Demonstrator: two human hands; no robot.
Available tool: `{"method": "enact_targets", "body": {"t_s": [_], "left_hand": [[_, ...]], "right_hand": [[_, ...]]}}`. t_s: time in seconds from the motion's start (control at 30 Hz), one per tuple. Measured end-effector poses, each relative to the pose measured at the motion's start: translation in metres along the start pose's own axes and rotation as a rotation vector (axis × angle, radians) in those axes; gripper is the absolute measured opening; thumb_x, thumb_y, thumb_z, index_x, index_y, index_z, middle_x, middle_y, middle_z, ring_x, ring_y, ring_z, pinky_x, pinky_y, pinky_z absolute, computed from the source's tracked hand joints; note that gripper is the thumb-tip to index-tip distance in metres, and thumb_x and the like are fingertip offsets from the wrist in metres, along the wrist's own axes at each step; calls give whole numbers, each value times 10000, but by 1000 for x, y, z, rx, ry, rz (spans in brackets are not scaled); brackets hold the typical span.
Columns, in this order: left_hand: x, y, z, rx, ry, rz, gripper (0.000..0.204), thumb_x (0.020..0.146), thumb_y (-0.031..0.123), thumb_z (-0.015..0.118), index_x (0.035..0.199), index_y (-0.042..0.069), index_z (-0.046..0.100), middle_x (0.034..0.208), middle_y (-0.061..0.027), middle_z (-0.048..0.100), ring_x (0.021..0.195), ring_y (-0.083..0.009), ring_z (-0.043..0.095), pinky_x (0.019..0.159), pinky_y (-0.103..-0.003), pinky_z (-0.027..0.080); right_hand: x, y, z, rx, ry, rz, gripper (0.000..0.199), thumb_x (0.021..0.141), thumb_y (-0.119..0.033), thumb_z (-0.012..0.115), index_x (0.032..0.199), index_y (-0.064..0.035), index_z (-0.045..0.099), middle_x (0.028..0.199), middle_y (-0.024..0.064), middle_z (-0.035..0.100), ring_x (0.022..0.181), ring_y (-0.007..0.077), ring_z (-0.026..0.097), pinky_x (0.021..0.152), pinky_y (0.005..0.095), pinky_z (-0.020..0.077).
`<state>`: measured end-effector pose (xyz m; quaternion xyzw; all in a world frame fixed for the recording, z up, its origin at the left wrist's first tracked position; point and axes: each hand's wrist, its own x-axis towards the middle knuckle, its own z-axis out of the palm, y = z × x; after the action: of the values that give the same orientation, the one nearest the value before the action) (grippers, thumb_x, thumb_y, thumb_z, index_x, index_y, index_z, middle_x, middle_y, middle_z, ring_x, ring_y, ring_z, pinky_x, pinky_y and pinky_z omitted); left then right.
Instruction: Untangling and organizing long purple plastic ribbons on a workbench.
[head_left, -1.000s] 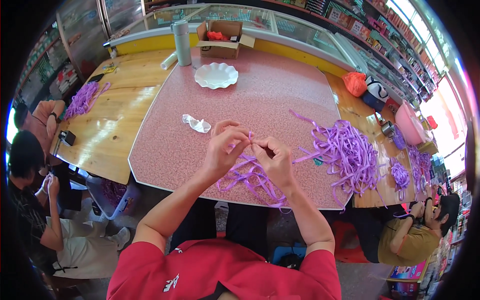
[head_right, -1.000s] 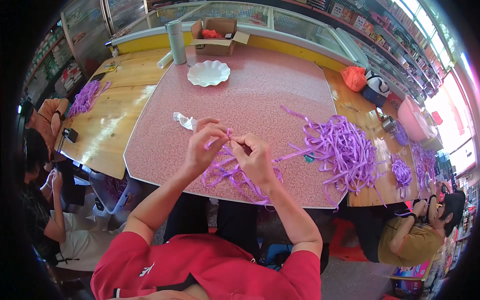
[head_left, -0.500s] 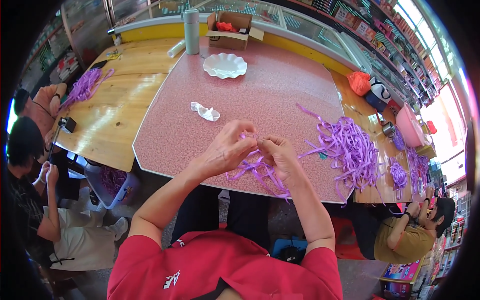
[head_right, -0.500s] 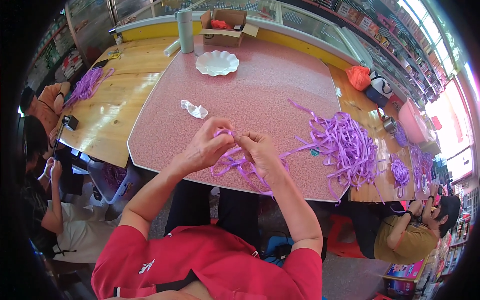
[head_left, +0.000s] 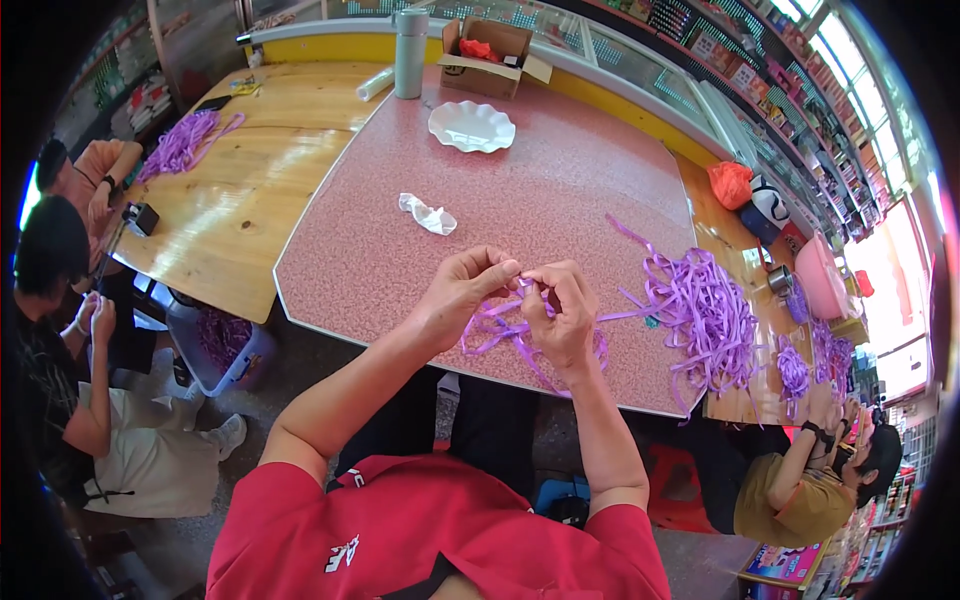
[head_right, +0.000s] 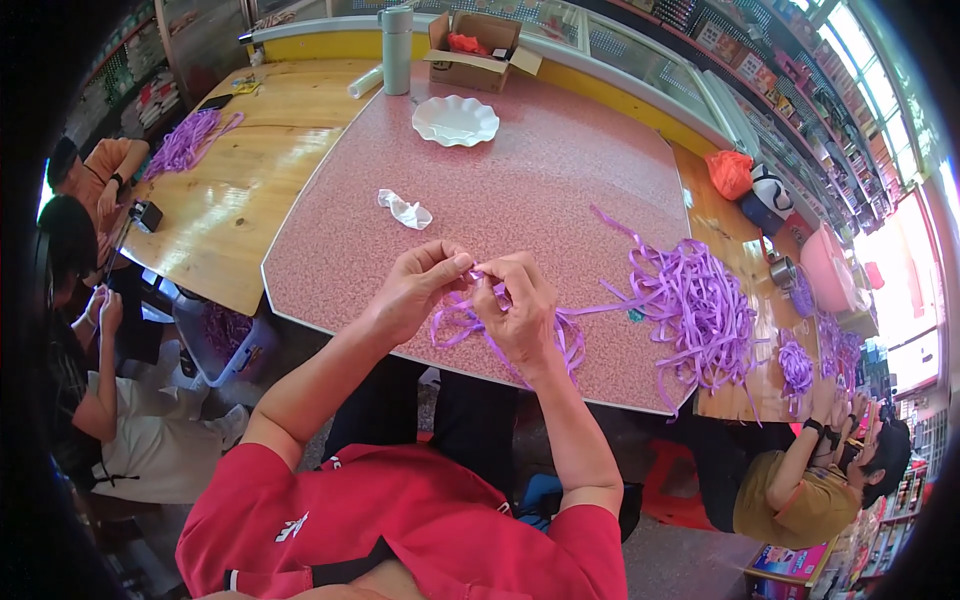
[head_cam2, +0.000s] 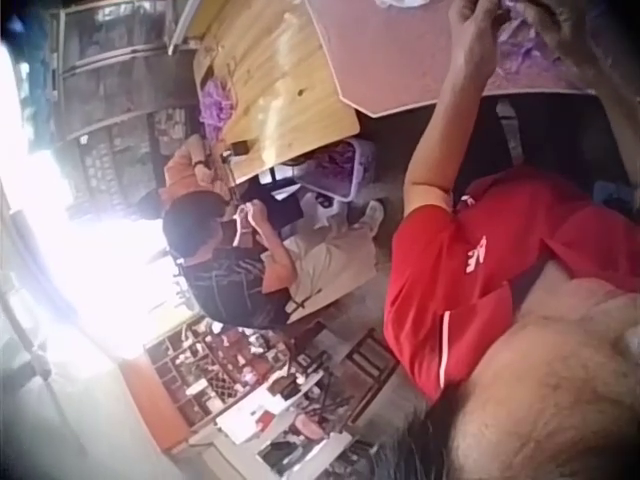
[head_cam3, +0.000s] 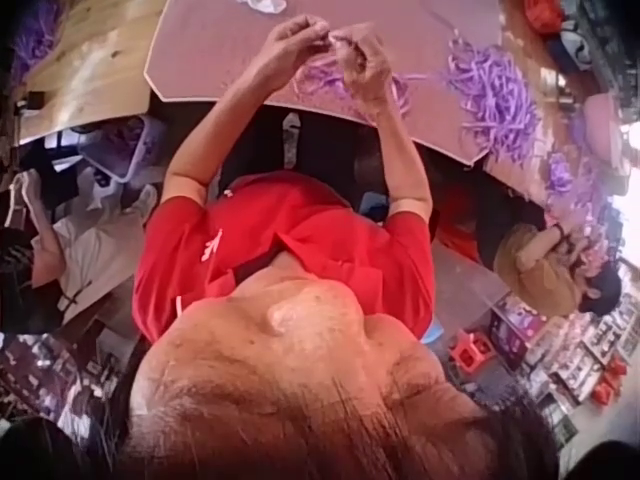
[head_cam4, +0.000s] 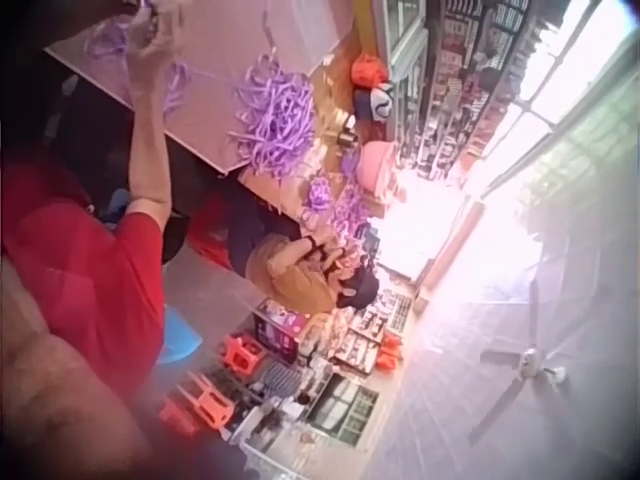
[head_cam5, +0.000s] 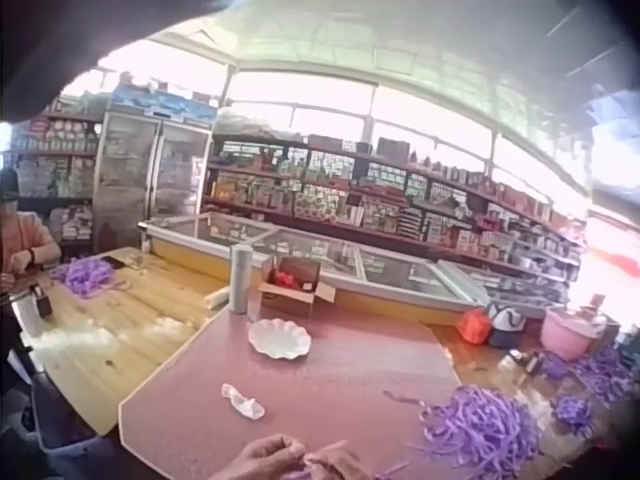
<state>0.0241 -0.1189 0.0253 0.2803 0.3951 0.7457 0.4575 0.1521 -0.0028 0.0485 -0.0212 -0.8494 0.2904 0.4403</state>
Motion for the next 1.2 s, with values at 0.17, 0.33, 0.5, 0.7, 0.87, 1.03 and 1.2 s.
{"method": "enact_targets", "body": {"t_s": [0.17, 0.33, 0.5, 0.7, 0.87, 1.03, 1.2], "left_hand": [[-11, -3, 11, 146, 60, 112, 172, 988, 189, 622, 1073, 41, 638, 1018, -10, 638, 940, -81, 596, 855, -256, 485], [-17, -12, 20, 131, 88, 259, 171, 961, 88, 643, 1116, 15, 643, 1080, -17, 606, 996, -83, 588, 857, -236, 481], [-8, -20, 18, 341, 183, 431, 128, 940, 51, 661, 1051, -12, 651, 1012, -33, 577, 903, -89, 581, 767, -234, 493], [-2, -26, 21, 534, 190, 524, 84, 972, 70, 616, 1002, -6, 595, 970, -27, 547, 885, -80, 543, 767, -232, 463], [-1, -31, 19, 358, 128, 327, 124, 1019, 138, 565, 1056, 30, 516, 950, 15, 517, 894, -52, 501, 772, -207, 425], [-1, -31, 20, 381, 141, 331, 108, 1008, 121, 568, 1042, 22, 544, 959, -13, 534, 890, -74, 521, 779, -250, 455], [-3, -21, 17, 120, 61, 109, 134, 1015, 171, 550, 1023, 38, 553, 944, -16, 556, 898, -78, 524, 808, -248, 439]], "right_hand": [[-2, 1, 5, -91, 101, -47, 203, 771, 38, 713, 938, -49, 637, 845, 106, 635, 695, 246, 656, 568, 346, 523], [-1, 1, 4, -156, 101, -96, 221, 757, 42, 736, 937, -52, 648, 839, 97, 634, 680, 240, 653, 553, 336, 519], [-1, -2, 2, -194, 63, -123, 211, 753, 65, 737, 931, -26, 672, 833, 110, 644, 690, 239, 651, 568, 321, 509], [1, -6, 0, -153, 90, -16, 180, 774, 72, 702, 926, -21, 672, 826, 93, 637, 669, 184, 629, 565, 284, 497], [0, -6, 3, 39, 76, 236, 106, 816, 14, 708, 904, -14, 654, 819, 72, 648, 690, 138, 642, 600, 282, 511], [-6, -3, 1, 388, 73, 542, 33, 888, -32, 666, 905, -7, 651, 820, 2, 646, 726, 44, 589, 618, 217, 476], [-6, 0, -2, 493, -7, 594, 47, 913, -47, 632, 915, -6, 653, 812, -25, 626, 708, 11, 543, 619, 181, 443]]}}
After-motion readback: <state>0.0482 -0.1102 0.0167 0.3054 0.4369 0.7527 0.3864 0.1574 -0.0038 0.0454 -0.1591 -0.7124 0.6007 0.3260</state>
